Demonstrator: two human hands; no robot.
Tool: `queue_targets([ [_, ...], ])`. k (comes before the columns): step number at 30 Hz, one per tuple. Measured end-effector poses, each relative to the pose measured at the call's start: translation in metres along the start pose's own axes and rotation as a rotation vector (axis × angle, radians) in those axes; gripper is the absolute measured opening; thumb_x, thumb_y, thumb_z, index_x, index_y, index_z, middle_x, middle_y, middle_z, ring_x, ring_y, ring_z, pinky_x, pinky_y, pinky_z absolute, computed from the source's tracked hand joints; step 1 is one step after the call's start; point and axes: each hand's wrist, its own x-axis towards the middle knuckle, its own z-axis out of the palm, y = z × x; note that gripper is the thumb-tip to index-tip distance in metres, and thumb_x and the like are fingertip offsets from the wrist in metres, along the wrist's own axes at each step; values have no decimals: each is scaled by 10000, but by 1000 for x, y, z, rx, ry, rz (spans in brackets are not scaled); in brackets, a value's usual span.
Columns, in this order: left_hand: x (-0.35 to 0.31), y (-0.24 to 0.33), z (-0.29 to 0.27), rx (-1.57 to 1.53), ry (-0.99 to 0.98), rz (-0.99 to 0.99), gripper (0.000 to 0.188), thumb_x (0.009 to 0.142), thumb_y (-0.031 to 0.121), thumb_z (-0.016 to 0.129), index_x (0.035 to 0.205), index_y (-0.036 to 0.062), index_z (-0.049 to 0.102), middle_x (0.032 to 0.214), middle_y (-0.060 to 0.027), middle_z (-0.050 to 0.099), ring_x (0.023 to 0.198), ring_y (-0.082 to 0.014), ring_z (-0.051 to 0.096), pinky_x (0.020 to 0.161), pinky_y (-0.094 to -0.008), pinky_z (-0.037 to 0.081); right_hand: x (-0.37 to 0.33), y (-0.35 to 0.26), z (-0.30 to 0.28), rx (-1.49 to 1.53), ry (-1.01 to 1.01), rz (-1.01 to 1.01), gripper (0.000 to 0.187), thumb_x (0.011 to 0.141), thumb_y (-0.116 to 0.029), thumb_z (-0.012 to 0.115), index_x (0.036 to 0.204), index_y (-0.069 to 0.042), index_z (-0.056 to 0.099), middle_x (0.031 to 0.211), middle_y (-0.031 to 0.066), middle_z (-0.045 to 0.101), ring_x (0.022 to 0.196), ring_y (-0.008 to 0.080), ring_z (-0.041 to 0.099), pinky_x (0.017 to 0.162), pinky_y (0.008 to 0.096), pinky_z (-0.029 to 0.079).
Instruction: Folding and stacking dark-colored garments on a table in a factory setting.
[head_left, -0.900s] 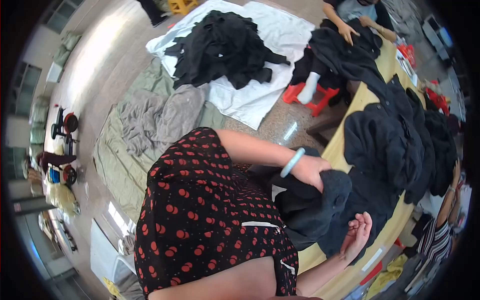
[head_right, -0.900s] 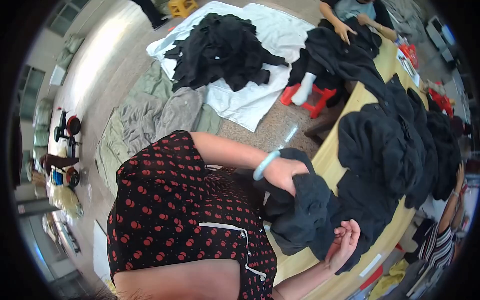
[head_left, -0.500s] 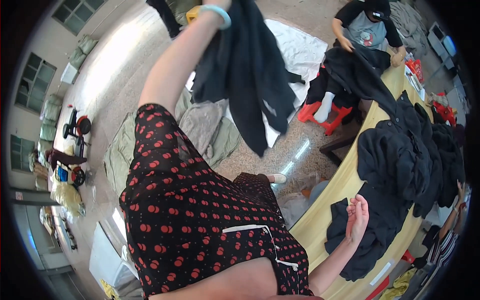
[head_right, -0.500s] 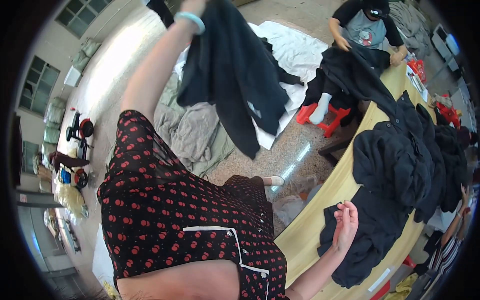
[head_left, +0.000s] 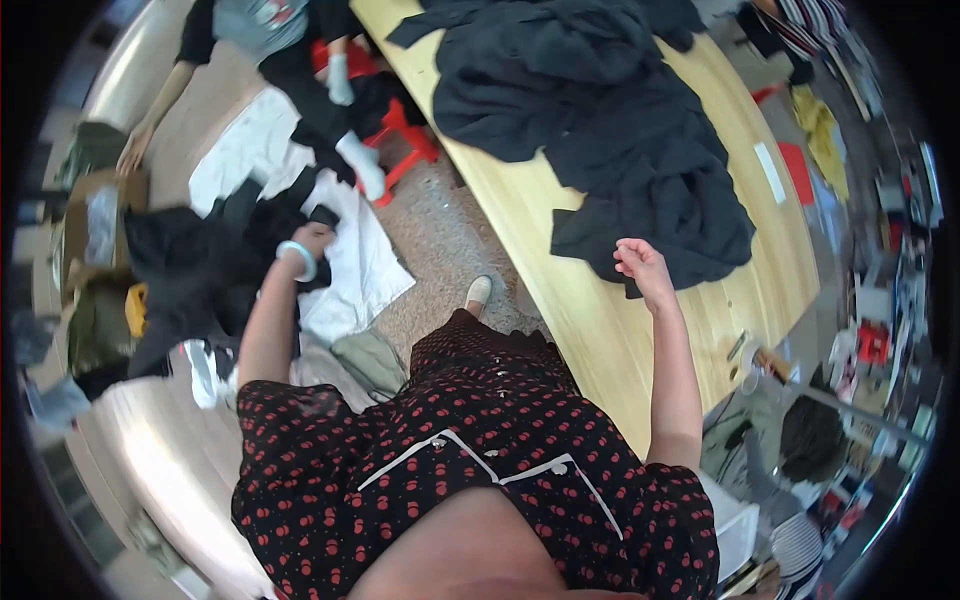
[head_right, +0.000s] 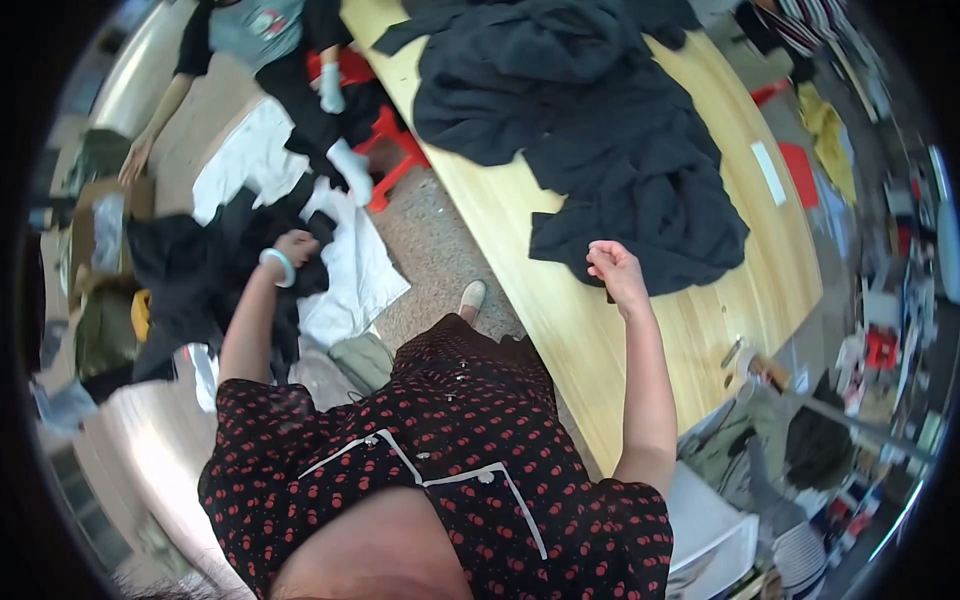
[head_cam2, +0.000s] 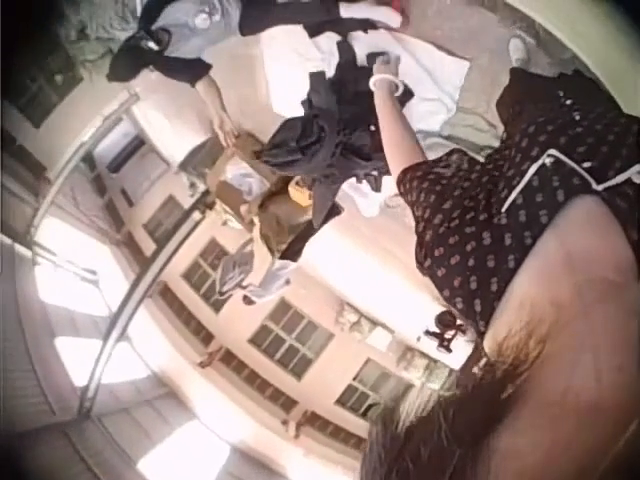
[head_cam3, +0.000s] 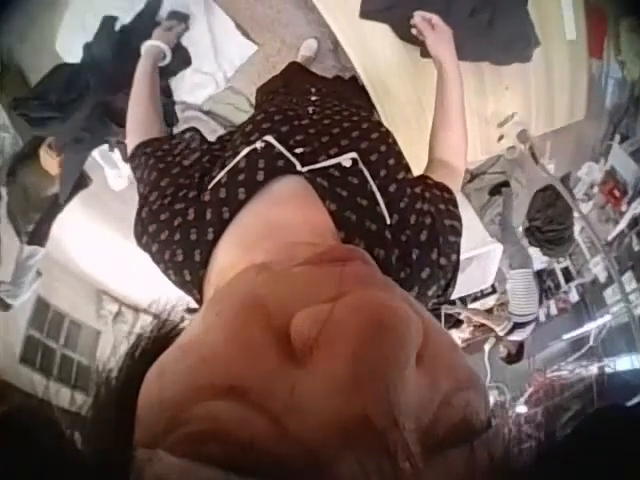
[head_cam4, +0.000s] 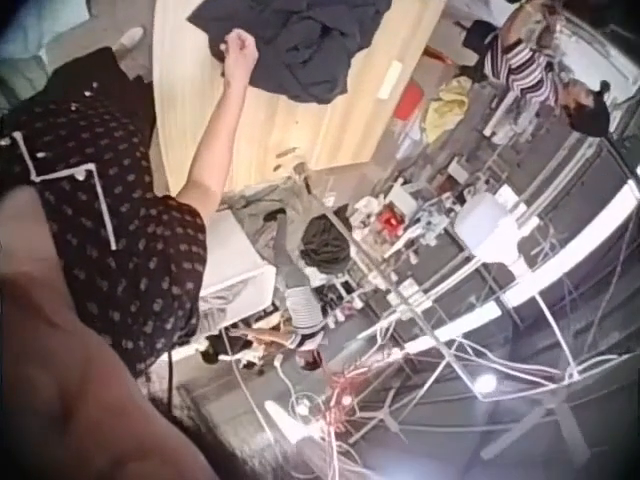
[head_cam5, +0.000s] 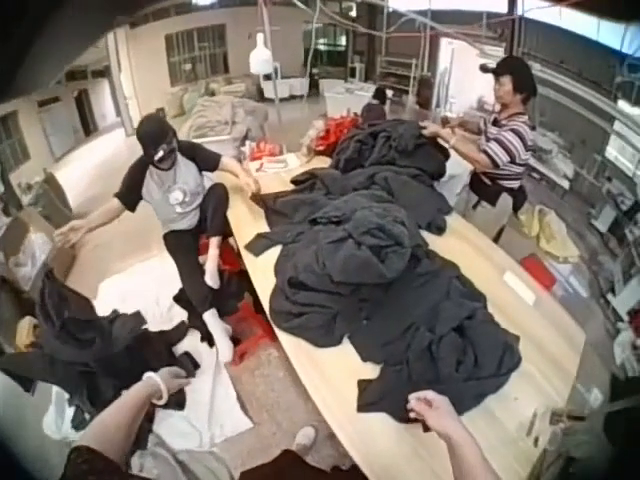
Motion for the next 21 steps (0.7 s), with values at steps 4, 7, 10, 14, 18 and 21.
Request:
queue_targets([
  [4, 26, 132, 104, 248, -309, 431, 426, 747, 294, 583, 1046, -3, 525, 954, -170, 593, 870, -254, 583, 757, -327, 453, 31, 36, -51, -275, 436, -145, 150, 750, -112, 578, 875, -28, 570, 750, 61, 589, 612, 138, 553, 589, 249, 436],
  [7, 1, 227, 138, 253, -510, 652, 433, 761, 294, 560, 1098, 31, 492, 1007, -181, 568, 888, -273, 578, 785, -342, 446, 31, 37, -77, -767, 696, -276, 183, 726, -19, 528, 906, -30, 555, 881, 104, 580, 739, 203, 567, 681, 306, 453],
  [10, 4, 265, 186, 314, -601, 685, 433, 761, 288, 563, 1112, 48, 481, 994, -182, 568, 889, -288, 572, 782, -348, 446, 32, 47, -93, -990, 798, -316, 276, 636, 41, 488, 896, -30, 546, 966, 145, 544, 867, 307, 521, 756, 356, 422],
  [14, -12, 313, 227, 248, -737, 818, 448, 738, 270, 597, 1110, 52, 474, 975, -181, 561, 898, -309, 551, 787, -353, 438, 22, 73, -104, -1185, 848, -452, 261, 613, 41, 489, 857, -36, 539, 897, 149, 554, 847, 322, 517, 810, 409, 368],
  [18, -36, 343, 251, 52, -565, 1030, 547, 688, 203, 640, 1164, 69, 407, 1085, -198, 481, 969, -335, 495, 819, -358, 419, -3, 54, -86, -927, 655, -403, 140, 634, 20, 514, 753, -47, 544, 688, 136, 562, 728, 296, 543, 723, 383, 393],
  [21, -69, 377, 243, 92, -517, 1063, 595, 682, 174, 646, 1197, 101, 357, 1188, -197, 382, 1044, -359, 444, 851, -374, 404, -38, 29, -57, -804, 542, -499, 142, 652, 5, 523, 781, -51, 542, 715, 130, 555, 757, 290, 532, 739, 384, 389],
])
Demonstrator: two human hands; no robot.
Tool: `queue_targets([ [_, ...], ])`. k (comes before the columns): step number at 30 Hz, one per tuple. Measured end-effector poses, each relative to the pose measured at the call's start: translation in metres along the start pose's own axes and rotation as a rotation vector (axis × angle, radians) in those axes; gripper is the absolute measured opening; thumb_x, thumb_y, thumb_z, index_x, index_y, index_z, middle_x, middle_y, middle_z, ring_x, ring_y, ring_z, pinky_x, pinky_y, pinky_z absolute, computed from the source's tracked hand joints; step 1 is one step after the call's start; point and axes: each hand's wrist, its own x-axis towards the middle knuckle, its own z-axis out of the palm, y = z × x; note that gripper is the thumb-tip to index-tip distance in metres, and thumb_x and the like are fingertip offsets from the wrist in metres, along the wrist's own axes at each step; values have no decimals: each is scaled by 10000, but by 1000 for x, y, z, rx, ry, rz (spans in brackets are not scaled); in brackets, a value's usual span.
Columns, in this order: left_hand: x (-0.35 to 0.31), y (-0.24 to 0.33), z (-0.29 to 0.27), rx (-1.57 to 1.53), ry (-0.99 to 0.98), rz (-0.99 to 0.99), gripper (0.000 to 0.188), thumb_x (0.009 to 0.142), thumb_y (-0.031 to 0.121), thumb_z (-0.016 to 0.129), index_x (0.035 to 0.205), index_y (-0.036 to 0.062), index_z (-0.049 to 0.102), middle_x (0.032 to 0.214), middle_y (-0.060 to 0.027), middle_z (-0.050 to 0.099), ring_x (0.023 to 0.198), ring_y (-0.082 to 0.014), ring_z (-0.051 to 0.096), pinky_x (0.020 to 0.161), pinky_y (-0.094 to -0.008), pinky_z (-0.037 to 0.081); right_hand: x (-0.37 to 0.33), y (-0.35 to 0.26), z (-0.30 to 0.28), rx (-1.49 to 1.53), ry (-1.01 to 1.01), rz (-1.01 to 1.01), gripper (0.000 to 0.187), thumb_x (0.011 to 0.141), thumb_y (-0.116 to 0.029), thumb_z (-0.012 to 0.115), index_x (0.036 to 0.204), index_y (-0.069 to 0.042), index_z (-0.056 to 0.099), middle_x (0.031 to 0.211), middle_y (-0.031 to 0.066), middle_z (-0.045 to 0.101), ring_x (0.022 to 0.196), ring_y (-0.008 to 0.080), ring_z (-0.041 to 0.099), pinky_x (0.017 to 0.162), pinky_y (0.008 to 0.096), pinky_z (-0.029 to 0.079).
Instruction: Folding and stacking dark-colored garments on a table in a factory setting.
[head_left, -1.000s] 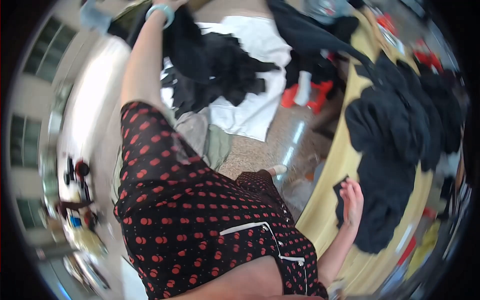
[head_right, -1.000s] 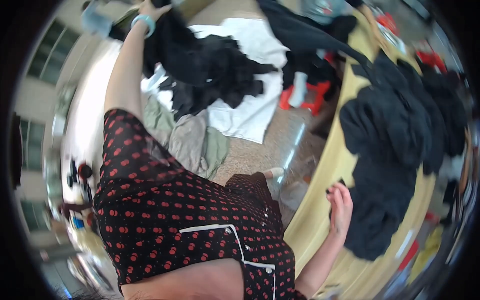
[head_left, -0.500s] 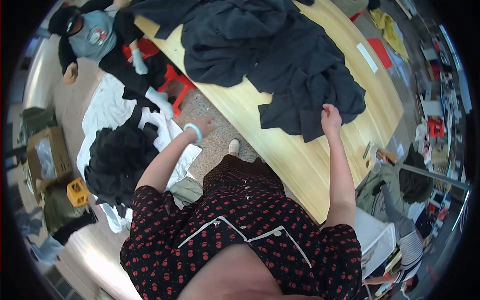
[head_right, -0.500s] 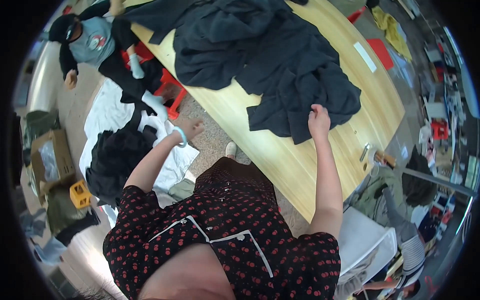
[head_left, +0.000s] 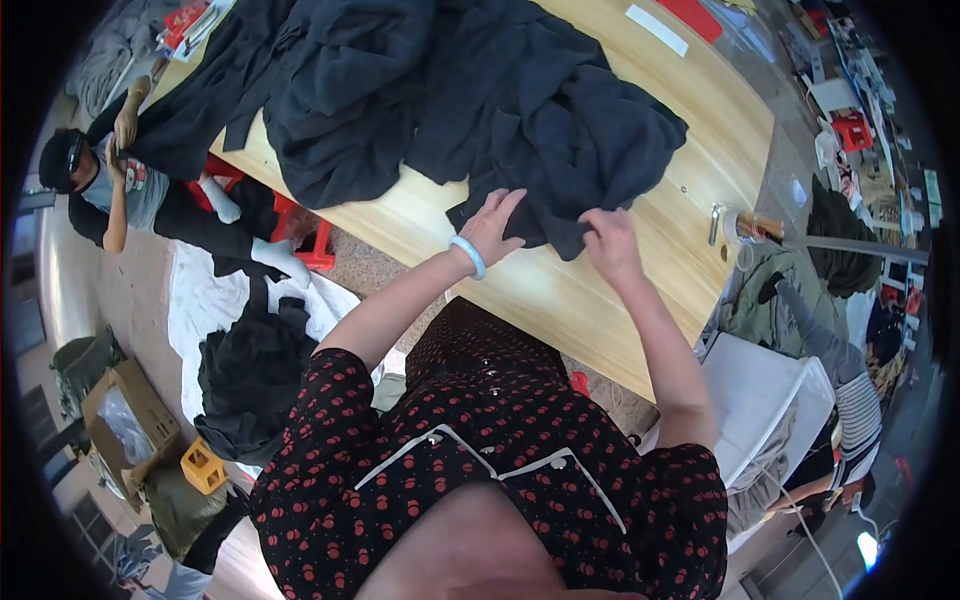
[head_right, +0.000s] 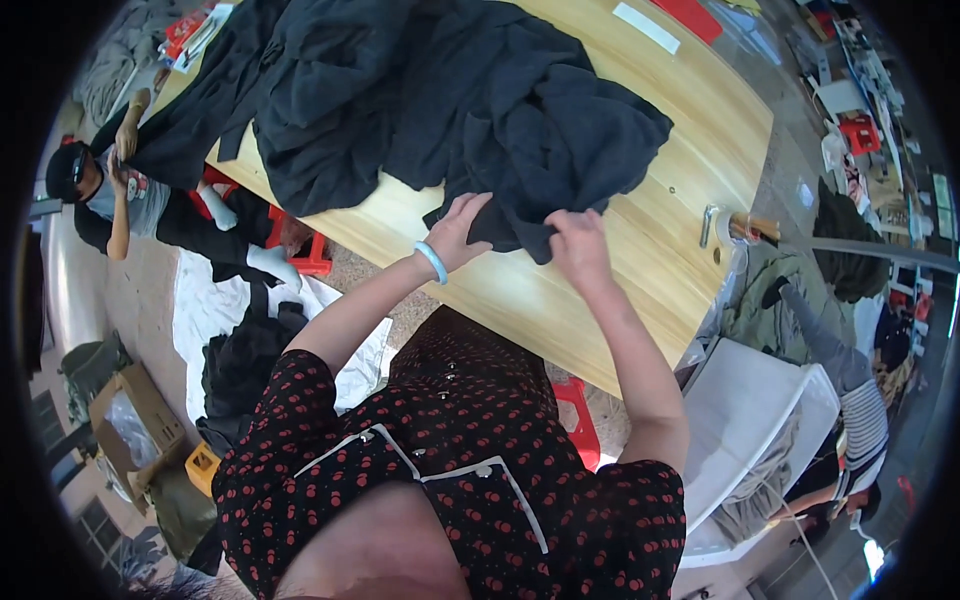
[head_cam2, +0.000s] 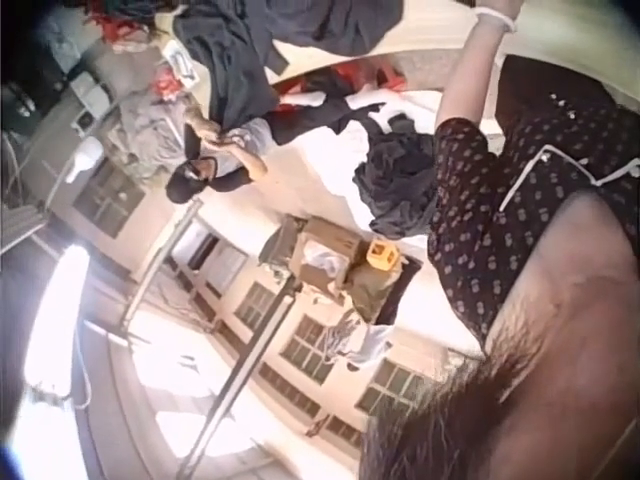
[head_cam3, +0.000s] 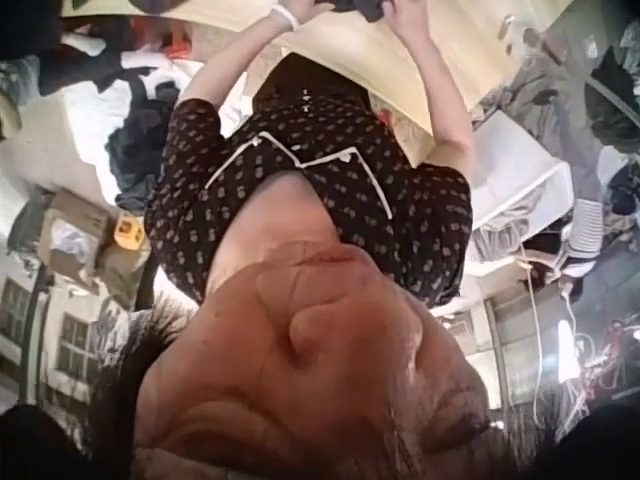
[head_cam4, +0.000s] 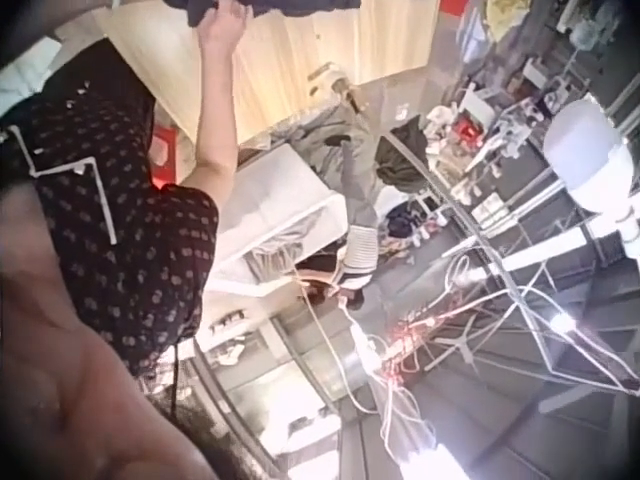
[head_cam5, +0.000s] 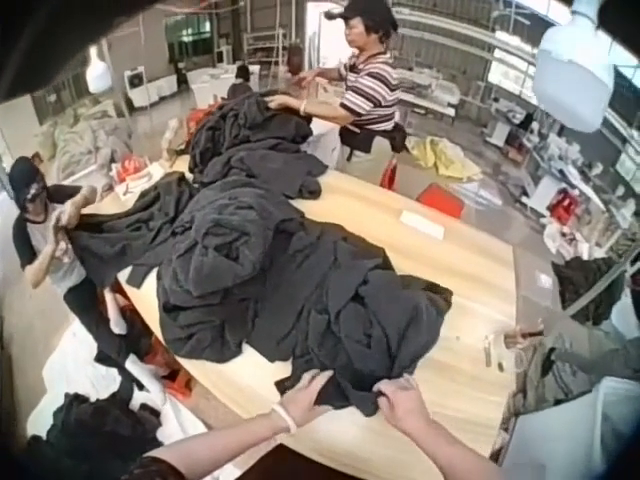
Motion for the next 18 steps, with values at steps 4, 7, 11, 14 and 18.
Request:
queue_targets([
  [4, -1, 12, 5, 106, 18, 253, 529, 654, 158, 660, 1134, 134, 439, 1193, -181, 376, 1004, -353, 469, 838, -364, 416, -27, -38, -9, 180, 3, -119, 142, 672, -27, 538, 812, -49, 541, 764, 118, 554, 763, 305, 521, 801, 386, 379],
  [7, -9, 17, 5, 179, 20, 341, 549, 637, 100, 658, 1133, 101, 422, 1189, -163, 385, 947, -332, 506, 787, -351, 445, -35, -50, -14, 258, 57, -184, 132, 669, -23, 536, 799, -43, 541, 749, 110, 552, 752, 298, 522, 771, 381, 394],
  [11, -16, 51, 0, -60, 277, 199, 608, 586, -35, 629, 1143, 54, 399, 1101, -120, 459, 765, -221, 552, 618, -285, 453, -39, -61, -17, 352, 78, -238, 131, 661, -16, 535, 789, -42, 544, 743, 100, 550, 732, 279, 522, 716, 365, 413],
  [14, -22, 63, -10, -12, 150, 313, 459, 617, -26, 595, 1055, 41, 478, 981, -111, 518, 743, -208, 551, 596, -275, 439, -40, -66, -20, 405, 136, -337, 115, 666, -23, 515, 773, -65, 518, 717, 70, 522, 704, 251, 502, 666, 354, 409],
  [18, -39, 71, -22, 85, -34, 274, 198, 678, -7, 553, 875, 9, 545, 809, -132, 561, 695, -242, 563, 584, -284, 452, -38, -66, -30, 453, 167, -344, 142, 650, -13, 540, 789, -43, 542, 742, 88, 543, 717, 261, 520, 658, 340, 423],
])
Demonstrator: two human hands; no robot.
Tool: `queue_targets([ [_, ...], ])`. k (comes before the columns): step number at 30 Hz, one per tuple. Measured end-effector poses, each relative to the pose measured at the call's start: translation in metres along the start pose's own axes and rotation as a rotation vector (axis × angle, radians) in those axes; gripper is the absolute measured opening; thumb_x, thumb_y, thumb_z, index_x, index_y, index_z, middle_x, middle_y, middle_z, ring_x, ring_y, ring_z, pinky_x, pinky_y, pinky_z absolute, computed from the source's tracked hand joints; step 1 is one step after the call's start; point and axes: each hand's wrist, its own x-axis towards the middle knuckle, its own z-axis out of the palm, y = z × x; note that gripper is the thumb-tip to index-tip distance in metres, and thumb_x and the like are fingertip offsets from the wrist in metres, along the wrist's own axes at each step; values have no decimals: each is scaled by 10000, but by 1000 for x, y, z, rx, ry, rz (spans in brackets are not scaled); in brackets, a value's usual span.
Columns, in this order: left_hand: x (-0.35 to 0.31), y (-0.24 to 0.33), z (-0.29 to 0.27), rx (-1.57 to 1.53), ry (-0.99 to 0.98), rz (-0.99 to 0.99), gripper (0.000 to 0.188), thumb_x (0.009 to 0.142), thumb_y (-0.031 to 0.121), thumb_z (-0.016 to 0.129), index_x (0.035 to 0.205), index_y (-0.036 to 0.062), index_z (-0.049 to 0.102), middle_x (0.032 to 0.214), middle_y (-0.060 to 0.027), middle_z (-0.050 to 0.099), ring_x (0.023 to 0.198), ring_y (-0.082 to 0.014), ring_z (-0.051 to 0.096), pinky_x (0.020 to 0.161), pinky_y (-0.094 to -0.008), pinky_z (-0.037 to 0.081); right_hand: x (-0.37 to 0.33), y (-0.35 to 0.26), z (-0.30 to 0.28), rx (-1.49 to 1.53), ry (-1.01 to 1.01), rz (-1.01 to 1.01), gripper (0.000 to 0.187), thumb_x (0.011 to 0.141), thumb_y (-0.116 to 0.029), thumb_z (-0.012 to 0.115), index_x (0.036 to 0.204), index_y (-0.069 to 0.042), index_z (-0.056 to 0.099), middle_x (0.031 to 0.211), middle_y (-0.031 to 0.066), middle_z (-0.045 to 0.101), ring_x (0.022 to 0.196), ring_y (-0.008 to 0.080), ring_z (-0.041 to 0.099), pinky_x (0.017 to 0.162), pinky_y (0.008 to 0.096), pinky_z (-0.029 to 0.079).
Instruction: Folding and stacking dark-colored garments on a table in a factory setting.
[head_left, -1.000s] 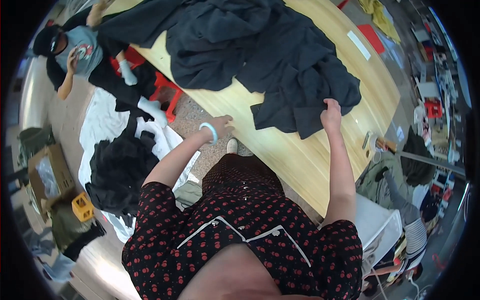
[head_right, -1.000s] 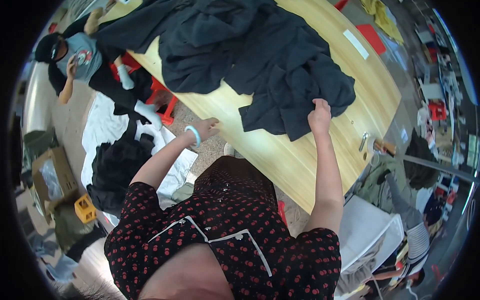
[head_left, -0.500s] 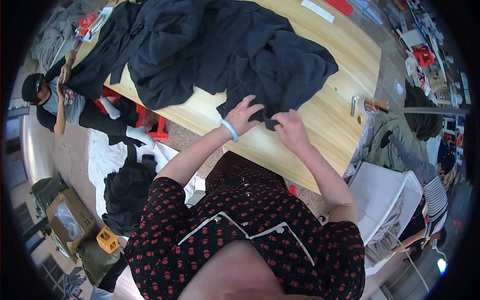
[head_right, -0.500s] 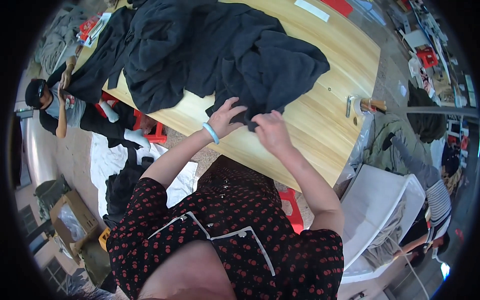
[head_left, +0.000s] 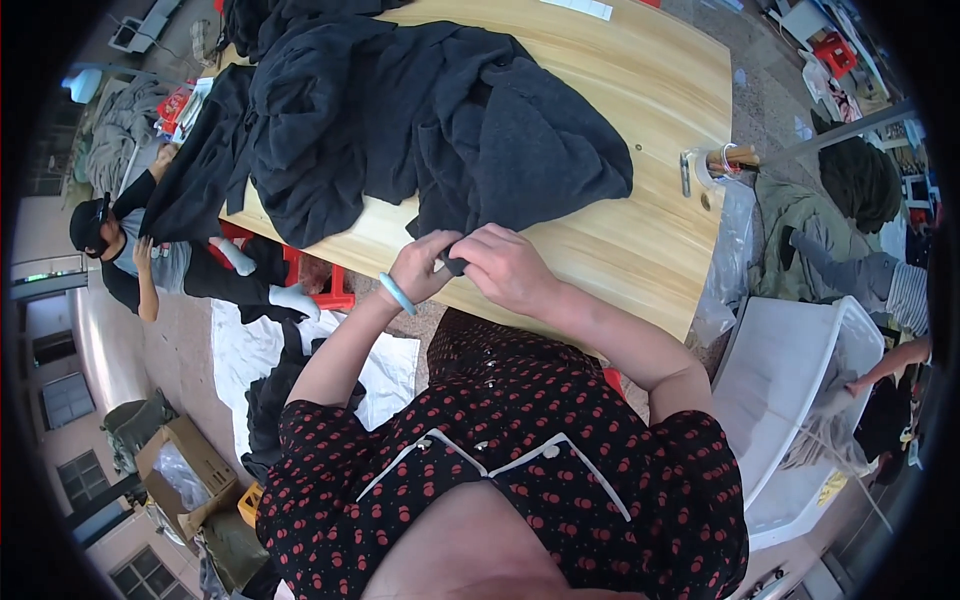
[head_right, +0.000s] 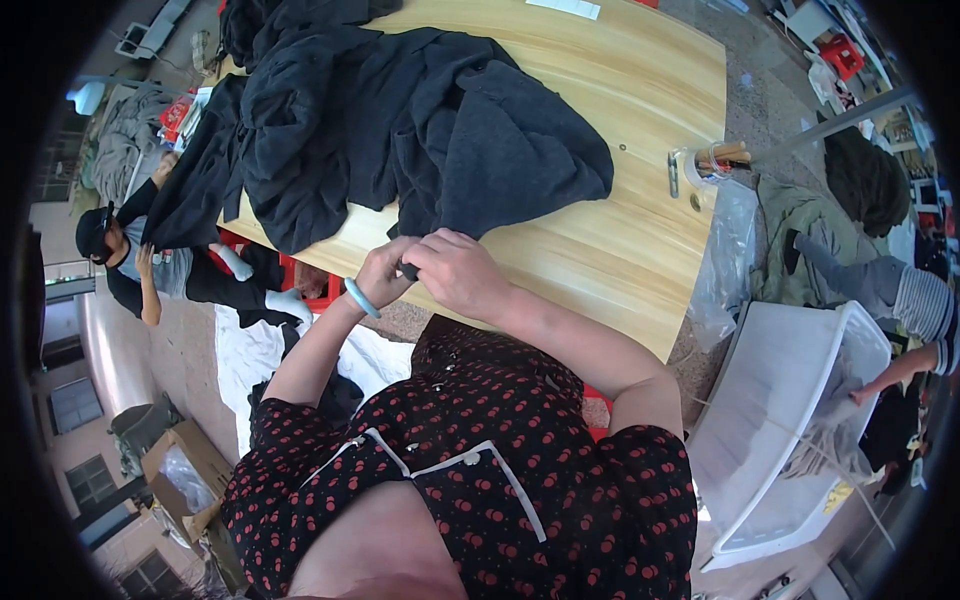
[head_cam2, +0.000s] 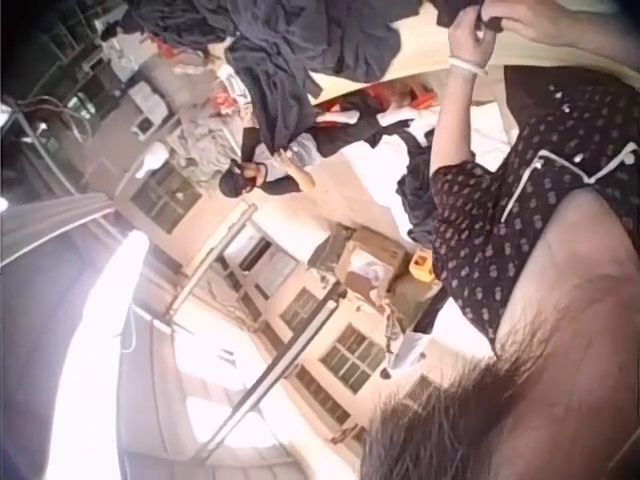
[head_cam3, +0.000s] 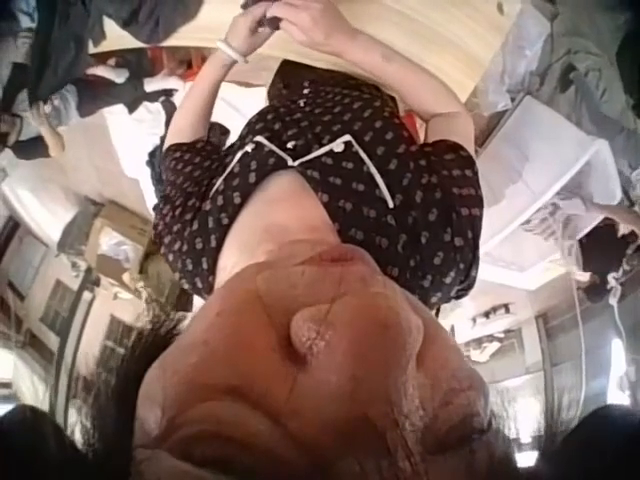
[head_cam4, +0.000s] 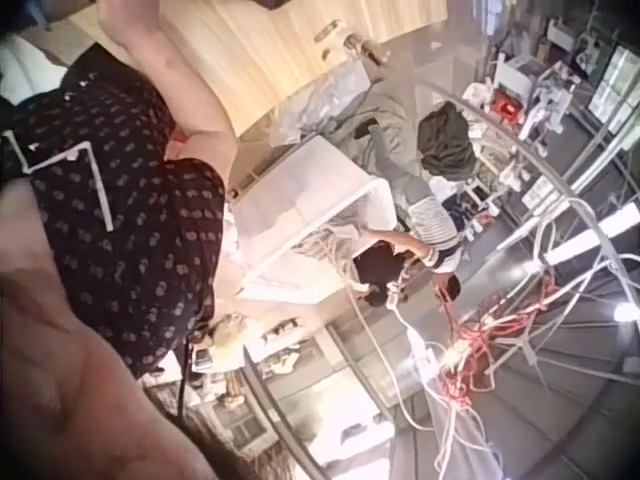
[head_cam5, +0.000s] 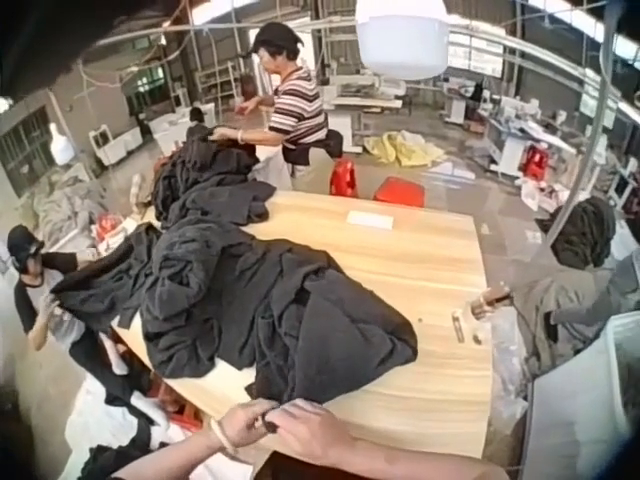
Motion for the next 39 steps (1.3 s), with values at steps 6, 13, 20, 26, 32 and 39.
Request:
queue_targets([
  [6, -4, 48, -38, -274, 109, -177, 133, 735, 59, 467, 793, -46, 524, 618, -61, 513, 578, -108, 482, 532, -245, 384, 1, 45, -1, -195, 172, 131, 199, 617, 27, 559, 799, -45, 522, 736, 99, 524, 722, 282, 525, 634, 355, 421],
  [13, 5, 61, -99, -326, 506, -143, 101, 728, 55, 478, 743, -28, 533, 605, -44, 487, 561, -102, 455, 530, -228, 364, -12, 134, -40, -409, 355, 409, 225, 601, 0, 614, 796, -90, 547, 788, 97, 560, 757, 288, 550, 650, 350, 447],
  [20, -2, -1, -114, -112, 532, -270, 82, 743, 40, 527, 807, -10, 539, 615, -34, 483, 570, -84, 437, 528, -213, 365, 11, 103, -105, -358, 353, 640, 211, 691, -34, 580, 899, -65, 589, 826, 118, 601, 764, 221, 586, 686, 281, 449],
  [26, 1, -48, -12, 218, 37, -433, 598, 668, 318, 656, 1134, 21, 428, 1008, -226, 534, 934, -358, 517, 810, -394, 419, 52, 33, -90, -210, 191, 468, 229, 694, -5, 532, 914, -53, 573, 816, 121, 610, 766, 198, 598, 695, 263, 444],
  [32, 59, 36, 35, -156, 540, -80, 693, 639, 133, 640, 1236, 46, 299, 1030, -242, 501, 883, -395, 520, 740, -388, 448, 57, -20, -70, -62, 15, 364, 296, 654, 36, 535, 939, -44, 544, 861, 146, 584, 805, 268, 584, 701, 284, 449],
  [39, 100, 69, -130, 205, 646, 198, 337, 600, -39, 456, 914, 15, 565, 828, -210, 573, 826, -356, 551, 720, -333, 458, 74, -40, -119, -177, 82, 214, 298, 713, -21, 574, 1009, -35, 542, 918, 137, 599, 823, 222, 595, 730, 286, 453],
])
